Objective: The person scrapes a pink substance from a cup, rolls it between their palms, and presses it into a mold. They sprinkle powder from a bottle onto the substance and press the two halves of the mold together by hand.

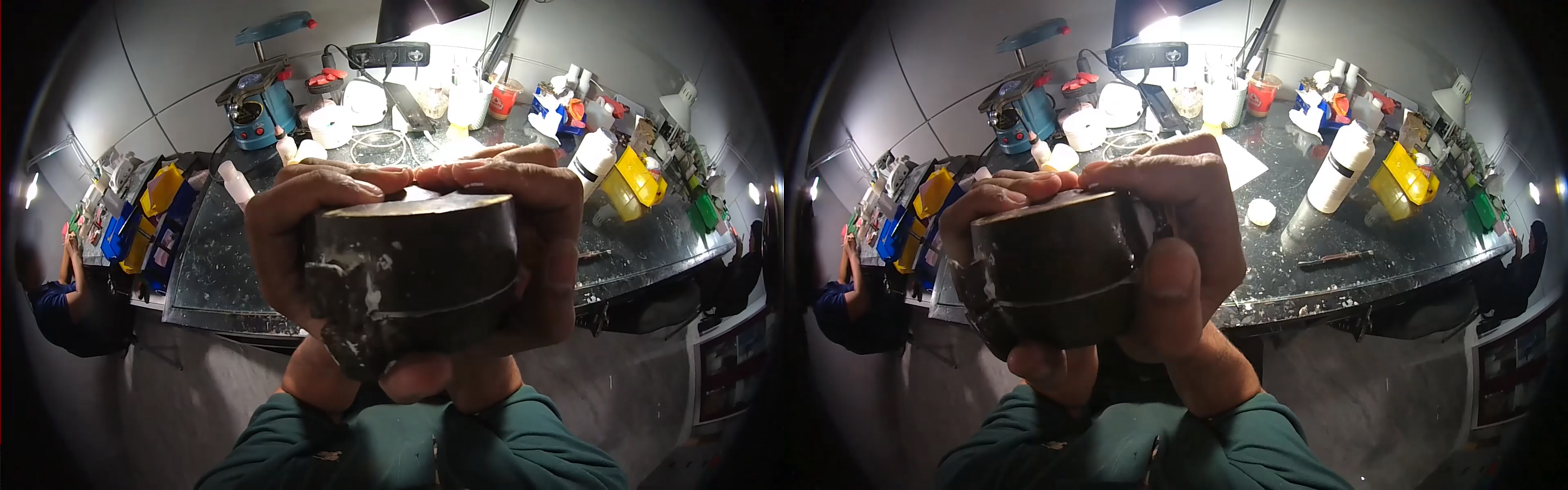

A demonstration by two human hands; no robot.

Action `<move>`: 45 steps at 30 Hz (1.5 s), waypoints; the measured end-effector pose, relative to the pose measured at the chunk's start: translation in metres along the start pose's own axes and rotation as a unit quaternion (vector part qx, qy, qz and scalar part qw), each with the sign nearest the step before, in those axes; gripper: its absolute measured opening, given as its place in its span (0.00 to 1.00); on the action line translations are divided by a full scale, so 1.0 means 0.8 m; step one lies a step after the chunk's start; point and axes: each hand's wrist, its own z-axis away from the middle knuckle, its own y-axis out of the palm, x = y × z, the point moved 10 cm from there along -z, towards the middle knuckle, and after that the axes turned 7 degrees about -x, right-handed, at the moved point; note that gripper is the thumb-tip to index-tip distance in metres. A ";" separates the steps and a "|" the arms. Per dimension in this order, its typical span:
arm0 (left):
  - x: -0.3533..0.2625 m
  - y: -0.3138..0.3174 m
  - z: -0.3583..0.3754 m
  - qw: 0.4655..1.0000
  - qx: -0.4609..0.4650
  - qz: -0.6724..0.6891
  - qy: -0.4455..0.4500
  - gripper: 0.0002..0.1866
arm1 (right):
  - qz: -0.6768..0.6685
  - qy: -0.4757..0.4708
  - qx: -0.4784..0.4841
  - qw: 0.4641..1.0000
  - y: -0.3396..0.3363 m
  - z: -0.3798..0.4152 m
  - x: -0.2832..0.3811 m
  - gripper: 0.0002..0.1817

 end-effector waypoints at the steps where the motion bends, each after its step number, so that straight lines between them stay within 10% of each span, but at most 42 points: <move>1: 0.001 -0.001 0.001 1.000 -0.012 0.003 -0.006 0.43 | 0.002 0.045 -0.011 0.999 -0.001 0.000 -0.008 0.37; 4: 0.008 -0.008 0.004 0.998 -0.057 0.014 -0.020 0.41 | 0.072 -0.080 0.034 0.994 0.002 -0.004 -0.014 0.38; 7: 0.081 -0.051 0.053 0.915 -0.288 0.078 -0.270 0.44 | -0.085 0.054 -0.079 0.992 -0.001 0.005 -0.074 0.40; 9: 0.100 -0.020 0.060 0.897 -0.189 0.138 -0.374 0.42 | -0.267 0.279 -0.116 0.915 -0.002 0.044 -0.130 0.42; 11: 0.106 -0.022 0.075 0.910 -0.161 0.017 -0.382 0.43 | -0.200 0.297 -0.169 0.918 -0.033 0.041 -0.143 0.40; 14: 0.075 -0.027 0.022 0.968 0.032 -0.181 -0.170 0.53 | 0.020 0.192 -0.144 0.971 -0.059 0.014 -0.122 0.37; 17: 0.062 0.018 -0.009 0.933 0.268 -0.195 -0.142 0.62 | 0.178 0.061 -0.001 0.982 -0.031 -0.006 -0.062 0.38; 20: 0.026 0.029 -0.017 0.917 0.319 -0.241 0.010 0.63 | 0.150 -0.016 0.036 0.988 -0.017 -0.015 -0.032 0.40; 27: 0.011 0.013 -0.024 0.986 0.157 -0.039 0.046 0.51 | 0.122 -0.045 0.075 0.989 0.006 -0.024 -0.004 0.42; 45: 0.018 0.001 -0.021 0.943 0.215 -0.254 0.010 0.53 | 0.172 -0.108 0.117 0.972 0.016 -0.034 -0.016 0.27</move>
